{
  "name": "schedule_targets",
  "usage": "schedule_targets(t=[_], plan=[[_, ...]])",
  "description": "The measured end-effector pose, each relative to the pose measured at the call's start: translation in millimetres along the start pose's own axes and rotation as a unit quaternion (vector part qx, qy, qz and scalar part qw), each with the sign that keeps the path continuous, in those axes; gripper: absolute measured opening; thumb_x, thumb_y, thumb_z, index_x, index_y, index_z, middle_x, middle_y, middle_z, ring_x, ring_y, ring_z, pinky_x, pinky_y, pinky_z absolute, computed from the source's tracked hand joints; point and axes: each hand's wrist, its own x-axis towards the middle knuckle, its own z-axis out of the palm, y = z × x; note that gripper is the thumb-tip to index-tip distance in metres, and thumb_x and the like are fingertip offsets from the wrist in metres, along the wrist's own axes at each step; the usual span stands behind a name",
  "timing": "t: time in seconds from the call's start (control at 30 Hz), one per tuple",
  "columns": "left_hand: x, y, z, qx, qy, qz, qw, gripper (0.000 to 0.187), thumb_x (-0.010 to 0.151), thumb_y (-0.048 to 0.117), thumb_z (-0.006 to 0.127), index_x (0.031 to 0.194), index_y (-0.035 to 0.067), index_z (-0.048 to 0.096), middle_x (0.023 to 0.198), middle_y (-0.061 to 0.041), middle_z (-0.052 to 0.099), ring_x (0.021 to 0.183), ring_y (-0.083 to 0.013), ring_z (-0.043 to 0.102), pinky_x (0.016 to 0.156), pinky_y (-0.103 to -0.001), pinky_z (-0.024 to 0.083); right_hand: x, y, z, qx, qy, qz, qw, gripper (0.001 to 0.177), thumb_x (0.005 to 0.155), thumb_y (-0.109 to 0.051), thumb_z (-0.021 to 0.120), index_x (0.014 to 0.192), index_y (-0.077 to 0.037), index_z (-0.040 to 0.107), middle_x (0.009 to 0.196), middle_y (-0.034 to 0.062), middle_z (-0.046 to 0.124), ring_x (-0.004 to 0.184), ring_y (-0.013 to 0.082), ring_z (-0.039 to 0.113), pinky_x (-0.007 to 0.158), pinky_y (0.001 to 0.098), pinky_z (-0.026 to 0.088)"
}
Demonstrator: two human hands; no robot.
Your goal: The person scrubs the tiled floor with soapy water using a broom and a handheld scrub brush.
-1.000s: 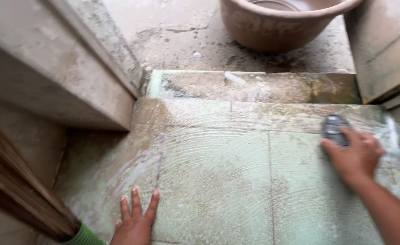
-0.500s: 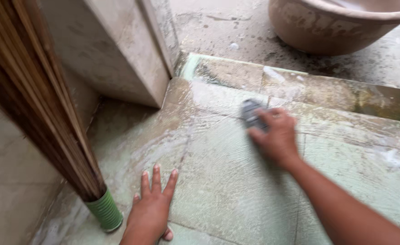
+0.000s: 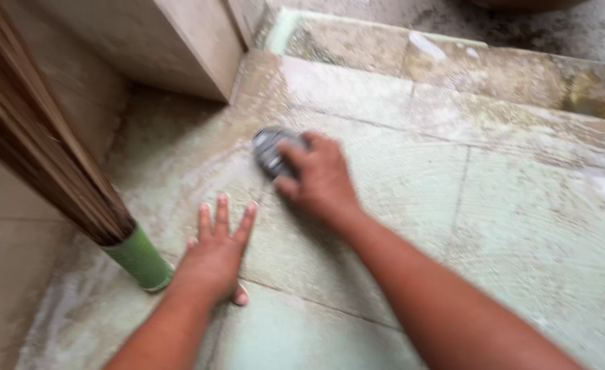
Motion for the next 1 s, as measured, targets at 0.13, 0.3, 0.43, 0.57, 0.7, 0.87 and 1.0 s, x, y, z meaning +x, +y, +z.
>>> schedule_targets(t=[0.13, 0.3, 0.43, 0.57, 0.7, 0.87, 1.0], plan=[[-1, 8, -4, 0.004, -0.001, -0.016, 1.0, 0.157, 0.056, 0.014, 0.103, 0.16, 0.04, -0.011, 0.17, -0.009, -0.026, 0.158, -0.0354, -0.013, 0.127, -0.051, 0.026, -41, 147, -109, -0.068, 0.065, 0.17, 0.981, 0.055, 0.085, -0.033, 0.071, 0.134, -0.012, 0.064, 0.138, 0.0254, 0.043, 0.123, 0.0386, 0.043, 0.1, 0.0562, 0.043], [-1, 11, -1, 0.012, 0.0, -0.027, 1.0, 0.159, 0.054, 0.009, 0.102, 0.161, 0.04, -0.011, 0.17, -0.01, -0.027, 0.159, -0.0358, -0.014, 0.126, -0.053, 0.027, -120, 232, -199, 0.048, 0.188, 0.347, 0.918, 0.072, 0.079, -0.041, 0.068, 0.141, -0.008, 0.055, 0.115, 0.0134, 0.053, 0.099, 0.0329, 0.056, 0.089, 0.0508, 0.046], [19, 7, 11, 0.029, 0.006, -0.025, 0.999, 0.163, 0.053, 0.018, 0.105, 0.162, 0.036, -0.016, 0.169, -0.016, -0.028, 0.158, -0.0424, -0.013, 0.125, -0.055, 0.028, -112, 193, -149, -0.153, 0.177, 0.063, 0.97, 0.042, 0.083, -0.022, 0.078, 0.114, -0.004, 0.058, 0.117, 0.0176, 0.054, 0.119, 0.0359, 0.049, 0.106, 0.0507, 0.037], [42, -7, 25, 0.087, 0.051, 0.01, 0.995, 0.168, 0.05, 0.039, 0.108, 0.162, 0.03, -0.016, 0.166, -0.025, -0.021, 0.153, -0.0526, -0.007, 0.127, -0.056, 0.02, -128, 44, -35, 0.035, 0.018, 0.014, 0.999, 0.045, 0.064, -0.013, 0.077, 0.108, -0.011, 0.069, 0.126, 0.0169, 0.06, 0.124, 0.0391, 0.053, 0.107, 0.0513, 0.043], [64, 6, 29, 0.052, 0.085, -0.041, 0.994, 0.155, 0.055, 0.056, 0.1, 0.165, 0.026, -0.005, 0.167, -0.03, -0.01, 0.154, -0.0518, -0.001, 0.124, -0.059, 0.023, -124, 33, -39, -0.008, 0.073, -0.035, 0.997, 0.046, 0.067, -0.035, 0.085, 0.105, -0.017, 0.067, 0.128, 0.022, 0.055, 0.119, 0.0413, 0.05, 0.099, 0.0534, 0.042], [56, 10, 15, 0.035, 0.102, 0.027, 0.994, 0.158, 0.05, 0.048, 0.103, 0.16, 0.026, -0.009, 0.167, -0.018, -0.018, 0.155, -0.0399, -0.012, 0.124, -0.056, 0.02, -147, 230, -181, -0.098, 0.199, 0.153, 0.963, 0.055, 0.091, -0.034, 0.078, 0.133, -0.005, 0.059, 0.128, 0.0188, 0.051, 0.12, 0.034, 0.047, 0.102, 0.0515, 0.037], [38, 37, -8, 0.036, 0.025, -0.013, 0.999, 0.153, 0.059, 0.031, 0.1, 0.162, 0.042, -0.012, 0.173, -0.005, -0.025, 0.161, -0.0304, -0.016, 0.128, -0.055, 0.025, -158, 256, -218, -0.208, 0.249, 0.31, 0.894, 0.057, 0.091, -0.041, 0.081, 0.13, -0.005, 0.059, 0.134, 0.023, 0.045, 0.124, 0.0388, 0.041, 0.103, 0.0589, 0.039]])
